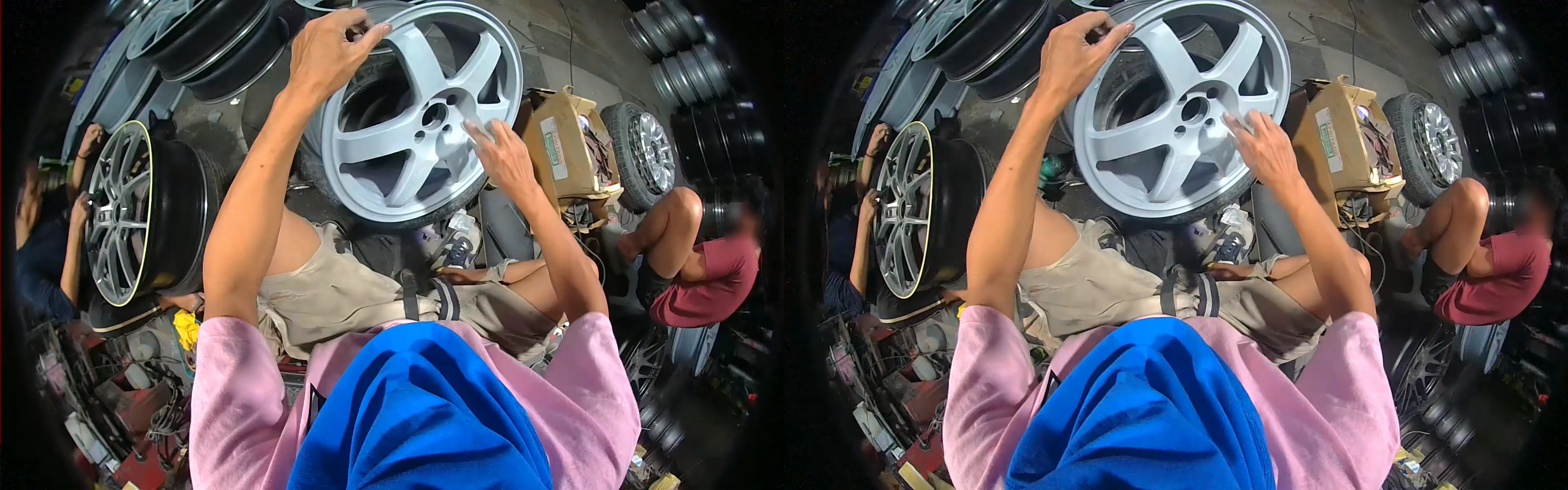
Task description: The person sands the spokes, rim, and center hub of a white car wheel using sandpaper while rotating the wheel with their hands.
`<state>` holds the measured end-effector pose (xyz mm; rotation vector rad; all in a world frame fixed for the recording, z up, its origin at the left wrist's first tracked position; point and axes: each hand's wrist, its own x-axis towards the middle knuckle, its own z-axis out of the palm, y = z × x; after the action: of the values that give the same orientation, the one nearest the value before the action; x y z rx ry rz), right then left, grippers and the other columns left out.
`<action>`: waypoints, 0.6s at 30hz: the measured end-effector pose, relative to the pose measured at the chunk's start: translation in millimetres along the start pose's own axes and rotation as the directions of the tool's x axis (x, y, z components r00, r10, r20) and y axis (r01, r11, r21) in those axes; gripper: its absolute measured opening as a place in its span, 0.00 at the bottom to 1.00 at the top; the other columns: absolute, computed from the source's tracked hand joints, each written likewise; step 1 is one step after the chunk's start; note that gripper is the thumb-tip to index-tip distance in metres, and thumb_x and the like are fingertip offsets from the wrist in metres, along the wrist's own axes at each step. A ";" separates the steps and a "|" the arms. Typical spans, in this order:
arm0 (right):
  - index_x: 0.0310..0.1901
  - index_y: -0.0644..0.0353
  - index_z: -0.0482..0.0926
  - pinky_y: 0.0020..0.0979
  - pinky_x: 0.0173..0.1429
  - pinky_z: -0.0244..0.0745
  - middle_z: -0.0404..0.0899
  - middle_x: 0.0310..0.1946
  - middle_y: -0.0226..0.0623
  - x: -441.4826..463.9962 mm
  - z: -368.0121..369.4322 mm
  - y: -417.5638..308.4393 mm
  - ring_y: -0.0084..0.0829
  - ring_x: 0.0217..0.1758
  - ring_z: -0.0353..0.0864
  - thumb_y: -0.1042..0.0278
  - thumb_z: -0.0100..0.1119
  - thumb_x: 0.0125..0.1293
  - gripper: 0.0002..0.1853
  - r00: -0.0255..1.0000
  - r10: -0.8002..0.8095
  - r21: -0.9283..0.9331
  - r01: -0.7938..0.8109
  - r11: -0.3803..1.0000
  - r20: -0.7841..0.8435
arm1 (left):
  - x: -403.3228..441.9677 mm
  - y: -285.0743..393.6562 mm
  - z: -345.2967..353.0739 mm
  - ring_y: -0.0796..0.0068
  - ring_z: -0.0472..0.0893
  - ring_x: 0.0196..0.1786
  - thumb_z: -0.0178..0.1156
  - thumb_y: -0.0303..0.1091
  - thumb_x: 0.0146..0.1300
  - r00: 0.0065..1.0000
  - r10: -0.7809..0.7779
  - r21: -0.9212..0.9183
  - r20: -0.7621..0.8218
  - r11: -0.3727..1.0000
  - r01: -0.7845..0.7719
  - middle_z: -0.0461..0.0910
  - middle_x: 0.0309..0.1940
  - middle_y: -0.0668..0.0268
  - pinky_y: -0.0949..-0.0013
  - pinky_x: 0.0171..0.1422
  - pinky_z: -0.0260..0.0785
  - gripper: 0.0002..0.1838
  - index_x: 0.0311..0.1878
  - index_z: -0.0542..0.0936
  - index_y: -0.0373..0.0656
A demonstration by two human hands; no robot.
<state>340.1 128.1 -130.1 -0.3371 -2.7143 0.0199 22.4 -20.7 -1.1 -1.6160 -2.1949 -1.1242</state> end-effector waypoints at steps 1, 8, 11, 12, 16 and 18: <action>0.66 0.49 0.81 0.40 0.54 0.79 0.73 0.48 0.38 6.9 10.8 5.9 0.39 0.53 0.78 0.64 0.66 0.68 0.24 1.000 0.022 -0.079 -0.020 0.997 0.020 | 0.5 -3.2 -0.9 0.68 0.81 0.31 0.69 0.53 0.68 1.000 0.015 -0.001 0.007 1.000 -0.015 0.85 0.30 0.65 0.64 0.41 0.72 0.20 0.40 0.89 0.43; 0.47 0.63 0.87 0.43 0.34 0.76 0.82 0.26 0.41 -24.3 81.4 -61.2 0.44 0.24 0.76 0.57 0.59 0.76 0.16 0.974 0.218 0.291 -0.192 0.937 -0.060 | 7.1 -6.3 -10.8 0.59 0.84 0.36 0.69 0.45 0.67 0.994 0.098 -0.107 -0.039 0.989 -0.102 0.85 0.32 0.54 0.60 0.45 0.74 0.18 0.41 0.85 0.36; 0.32 0.68 0.79 0.42 0.33 0.66 0.78 0.18 0.39 25.6 40.0 -101.6 0.39 0.22 0.63 0.56 0.55 0.79 0.22 0.715 0.535 0.763 -0.619 0.184 0.451 | 14.8 -6.0 -1.1 0.73 0.81 0.38 0.68 0.44 0.69 0.985 -0.170 -0.369 0.029 0.914 0.169 0.85 0.33 0.59 0.64 0.47 0.73 0.18 0.42 0.86 0.35; 0.32 0.68 0.79 0.42 0.33 0.66 0.78 0.18 0.39 23.4 44.0 -98.9 0.39 0.22 0.63 0.56 0.55 0.79 0.22 0.714 0.538 0.765 -0.617 0.183 0.447 | 17.2 -4.1 -0.4 0.73 0.81 0.38 0.68 0.44 0.69 0.986 -0.165 -0.369 0.029 0.915 0.164 0.85 0.33 0.59 0.64 0.47 0.73 0.18 0.42 0.86 0.35; 0.59 0.57 0.85 0.39 0.45 0.85 0.90 0.43 0.44 -19.4 59.7 -45.9 0.42 0.39 0.91 0.62 0.54 0.77 0.17 0.987 0.108 0.504 -0.153 0.850 0.119 | 18.4 3.2 -2.3 0.69 0.83 0.41 0.67 0.43 0.70 0.986 -0.168 -0.356 0.016 0.920 0.163 0.86 0.37 0.57 0.65 0.49 0.74 0.17 0.44 0.85 0.35; 0.67 0.55 0.80 0.42 0.47 0.85 0.90 0.47 0.44 6.7 6.3 -2.8 0.43 0.43 0.90 0.67 0.57 0.72 0.22 0.826 0.220 -0.056 -0.224 0.973 0.518 | 14.8 5.2 0.7 0.68 0.84 0.42 0.67 0.44 0.70 0.992 -0.124 -0.368 0.009 0.922 0.119 0.86 0.38 0.56 0.65 0.50 0.74 0.18 0.45 0.84 0.35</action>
<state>330.9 127.1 -133.1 -0.7422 -3.1908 0.2179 21.4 -8.7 9.0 -1.6104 -2.1990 -1.6627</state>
